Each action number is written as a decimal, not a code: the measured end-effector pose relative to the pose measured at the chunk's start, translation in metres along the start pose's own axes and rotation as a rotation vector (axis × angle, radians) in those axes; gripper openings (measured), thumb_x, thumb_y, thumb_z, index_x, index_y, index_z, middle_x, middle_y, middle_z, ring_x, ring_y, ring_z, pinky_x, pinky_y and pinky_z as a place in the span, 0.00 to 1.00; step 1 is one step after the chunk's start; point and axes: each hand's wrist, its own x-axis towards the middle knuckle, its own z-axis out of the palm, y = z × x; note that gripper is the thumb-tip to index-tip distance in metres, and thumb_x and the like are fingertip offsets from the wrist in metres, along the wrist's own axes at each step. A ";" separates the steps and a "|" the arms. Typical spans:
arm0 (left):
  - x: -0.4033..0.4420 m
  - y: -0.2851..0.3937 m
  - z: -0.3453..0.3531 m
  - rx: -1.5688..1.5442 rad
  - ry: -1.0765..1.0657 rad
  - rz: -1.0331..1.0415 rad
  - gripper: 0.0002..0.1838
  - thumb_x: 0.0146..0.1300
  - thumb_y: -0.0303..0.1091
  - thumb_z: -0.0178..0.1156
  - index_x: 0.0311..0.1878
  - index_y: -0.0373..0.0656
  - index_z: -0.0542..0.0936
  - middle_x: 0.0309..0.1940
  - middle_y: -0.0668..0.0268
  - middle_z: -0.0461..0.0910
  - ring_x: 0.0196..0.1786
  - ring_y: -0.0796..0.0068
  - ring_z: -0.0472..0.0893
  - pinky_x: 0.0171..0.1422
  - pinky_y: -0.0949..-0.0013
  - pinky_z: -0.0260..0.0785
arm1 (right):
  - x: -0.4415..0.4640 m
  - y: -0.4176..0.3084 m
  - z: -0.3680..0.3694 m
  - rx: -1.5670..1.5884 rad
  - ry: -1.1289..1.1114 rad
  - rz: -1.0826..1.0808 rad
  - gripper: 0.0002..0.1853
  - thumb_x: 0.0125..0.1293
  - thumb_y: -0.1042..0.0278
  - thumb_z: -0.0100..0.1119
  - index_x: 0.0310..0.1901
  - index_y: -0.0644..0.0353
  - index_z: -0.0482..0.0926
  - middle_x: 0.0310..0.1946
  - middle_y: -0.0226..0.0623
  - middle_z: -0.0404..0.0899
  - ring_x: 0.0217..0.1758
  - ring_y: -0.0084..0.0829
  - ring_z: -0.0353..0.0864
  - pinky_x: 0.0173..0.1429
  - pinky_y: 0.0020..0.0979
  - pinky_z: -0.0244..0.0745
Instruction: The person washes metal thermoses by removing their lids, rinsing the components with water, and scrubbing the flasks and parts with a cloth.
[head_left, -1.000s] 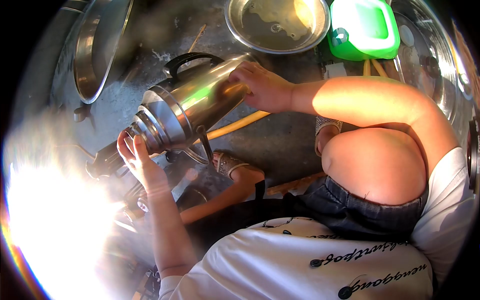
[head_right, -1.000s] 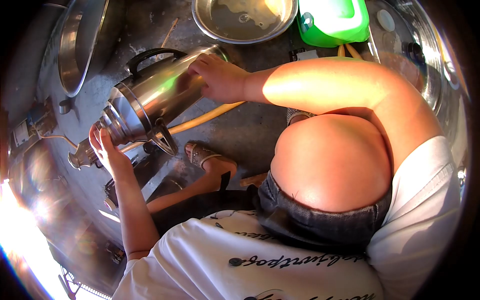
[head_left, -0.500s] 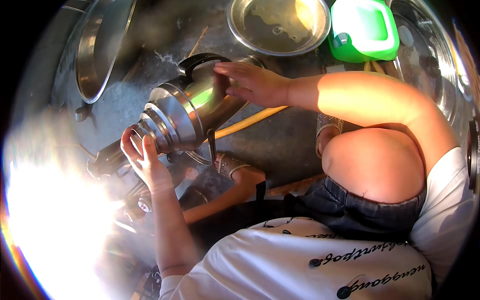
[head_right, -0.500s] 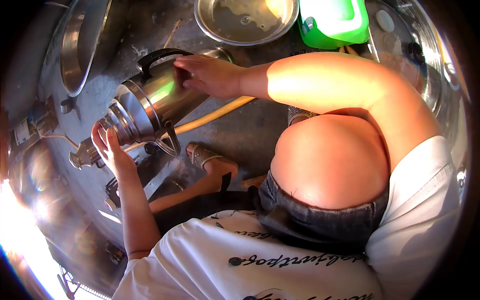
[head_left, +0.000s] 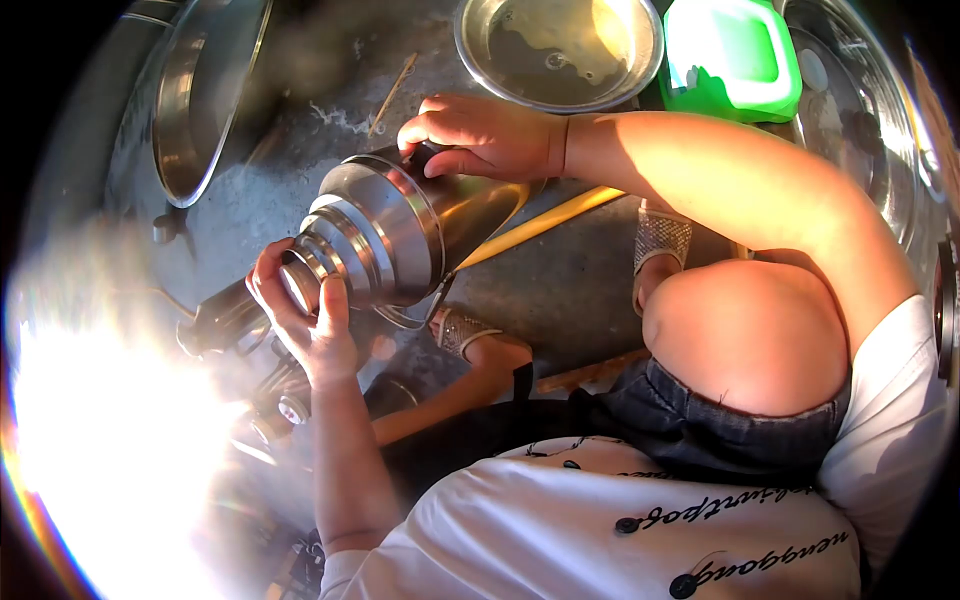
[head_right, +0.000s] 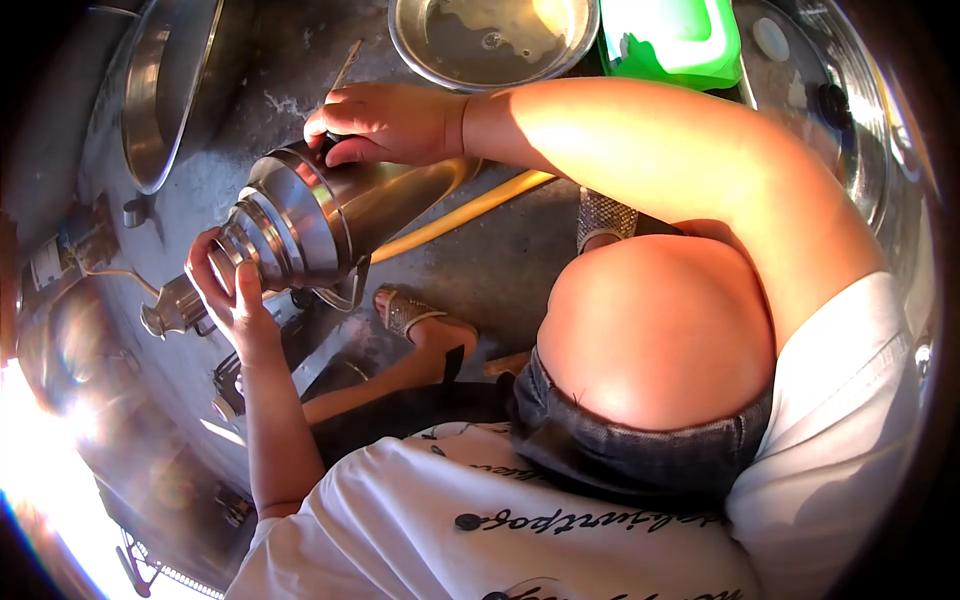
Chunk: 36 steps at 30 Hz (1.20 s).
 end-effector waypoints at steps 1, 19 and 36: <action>0.001 0.001 0.001 0.062 -0.020 0.049 0.35 0.53 0.54 0.68 0.58 0.41 0.72 0.49 0.61 0.66 0.56 0.64 0.68 0.67 0.59 0.57 | -0.004 0.001 0.001 0.001 -0.003 0.000 0.18 0.71 0.57 0.57 0.56 0.57 0.73 0.48 0.37 0.75 0.52 0.40 0.75 0.58 0.39 0.70; -0.003 -0.005 0.001 0.104 -0.051 0.145 0.33 0.45 0.44 0.66 0.56 0.41 0.73 0.50 0.59 0.67 0.55 0.62 0.67 0.66 0.58 0.59 | -0.035 -0.014 0.002 0.047 -0.028 0.294 0.27 0.65 0.41 0.62 0.44 0.62 0.74 0.31 0.45 0.77 0.37 0.50 0.78 0.47 0.41 0.74; -0.039 0.009 -0.010 0.076 -0.172 0.229 0.34 0.39 0.35 0.73 0.55 0.45 0.74 0.51 0.57 0.66 0.56 0.56 0.70 0.62 0.57 0.67 | -0.048 -0.024 -0.012 0.257 -0.573 0.519 0.40 0.66 0.24 0.44 0.36 0.64 0.79 0.25 0.40 0.76 0.32 0.32 0.76 0.43 0.34 0.72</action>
